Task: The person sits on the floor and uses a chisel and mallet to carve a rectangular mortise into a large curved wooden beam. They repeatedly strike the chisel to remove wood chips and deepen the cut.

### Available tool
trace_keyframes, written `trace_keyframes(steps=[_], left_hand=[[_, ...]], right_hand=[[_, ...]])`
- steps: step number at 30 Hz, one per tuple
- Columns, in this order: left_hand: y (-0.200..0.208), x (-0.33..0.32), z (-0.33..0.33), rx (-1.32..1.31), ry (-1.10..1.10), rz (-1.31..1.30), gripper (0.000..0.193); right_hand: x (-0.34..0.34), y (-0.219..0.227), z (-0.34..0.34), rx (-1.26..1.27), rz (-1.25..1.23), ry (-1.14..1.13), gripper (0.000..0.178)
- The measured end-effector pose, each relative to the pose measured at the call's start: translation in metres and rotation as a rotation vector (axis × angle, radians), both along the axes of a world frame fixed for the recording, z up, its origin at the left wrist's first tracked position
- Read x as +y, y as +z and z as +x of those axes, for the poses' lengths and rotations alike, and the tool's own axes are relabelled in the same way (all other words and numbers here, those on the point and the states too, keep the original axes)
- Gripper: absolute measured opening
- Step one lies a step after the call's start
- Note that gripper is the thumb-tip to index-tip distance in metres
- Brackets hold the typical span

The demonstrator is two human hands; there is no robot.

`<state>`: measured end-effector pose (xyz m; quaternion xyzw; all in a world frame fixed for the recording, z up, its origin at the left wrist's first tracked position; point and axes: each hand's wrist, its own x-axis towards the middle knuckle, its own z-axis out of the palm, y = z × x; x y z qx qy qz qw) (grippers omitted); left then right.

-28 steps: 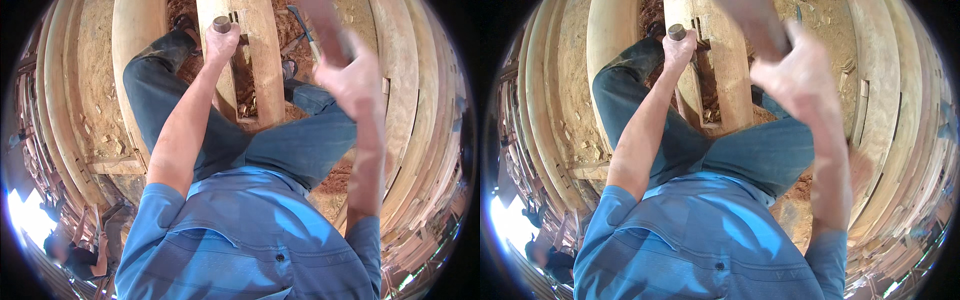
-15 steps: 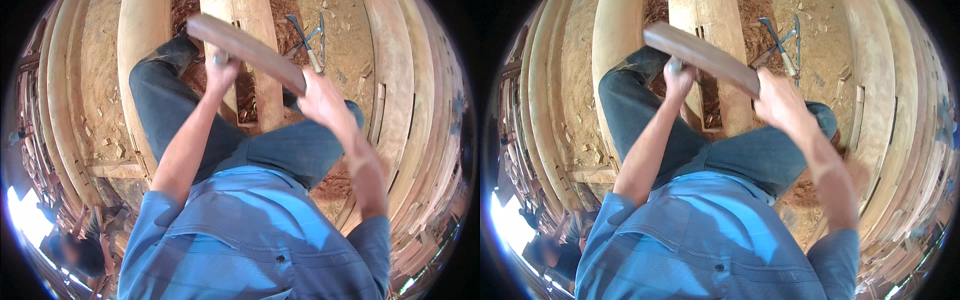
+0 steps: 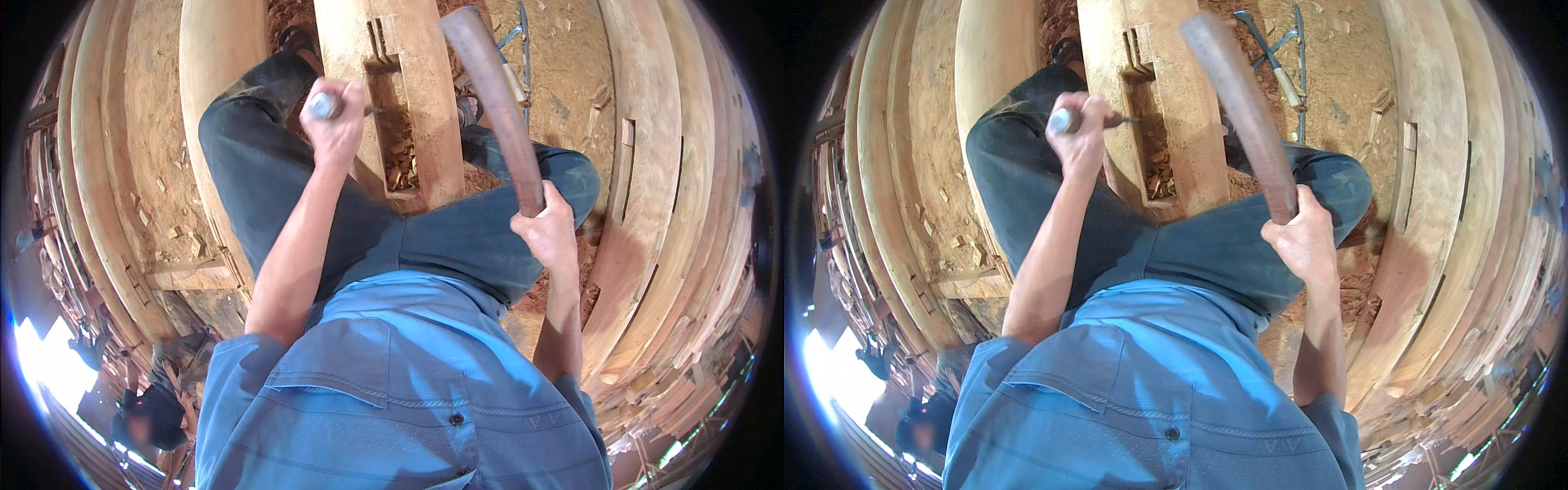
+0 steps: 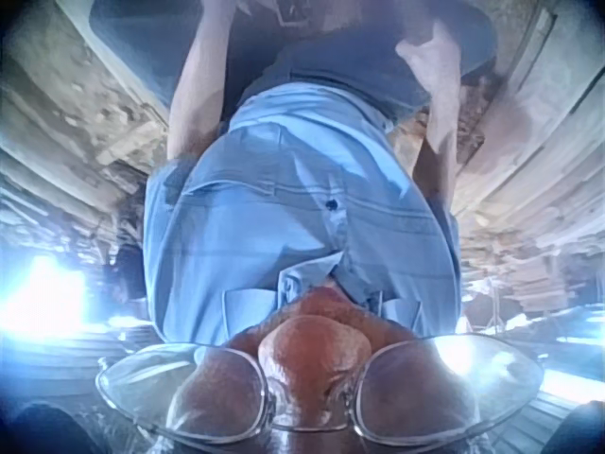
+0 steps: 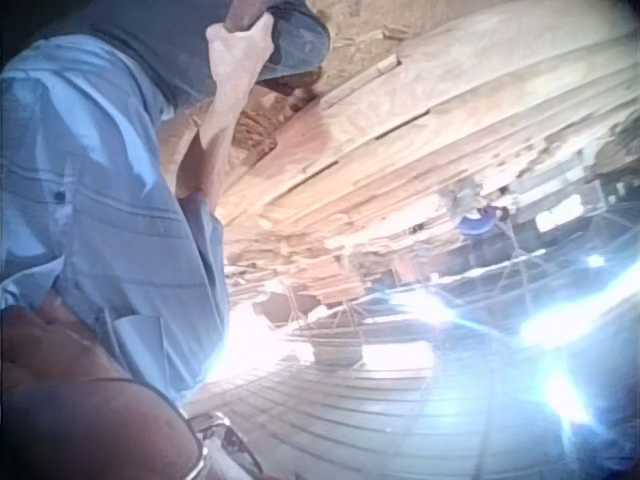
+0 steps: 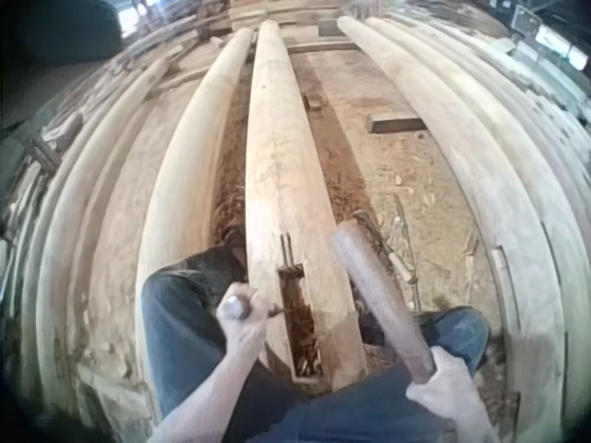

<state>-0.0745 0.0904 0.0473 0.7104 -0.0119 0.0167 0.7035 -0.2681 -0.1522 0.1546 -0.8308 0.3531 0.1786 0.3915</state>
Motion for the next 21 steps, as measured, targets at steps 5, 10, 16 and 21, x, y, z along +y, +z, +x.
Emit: trace_keyframes(steps=[5,10,16,21], left_hand=[[-0.027,0.018,-0.018,-0.107,-0.066,-0.141,0.018],[-0.02,0.026,-0.052,0.105,-0.091,-0.137,0.02],[-0.015,-0.004,0.003,0.011,0.009,0.063,0.021],[-0.039,0.013,-0.045,-0.236,-0.207,0.111,0.019]], right_hand=[[-0.013,0.001,-0.008,-0.013,-0.008,-0.091,0.044],[-0.023,-0.019,-0.043,0.064,-0.029,-0.137,0.043],[-0.021,-0.016,-0.04,0.102,-0.013,-0.162,0.043],[-0.023,-0.019,-0.04,0.063,0.006,-0.187,0.043]])
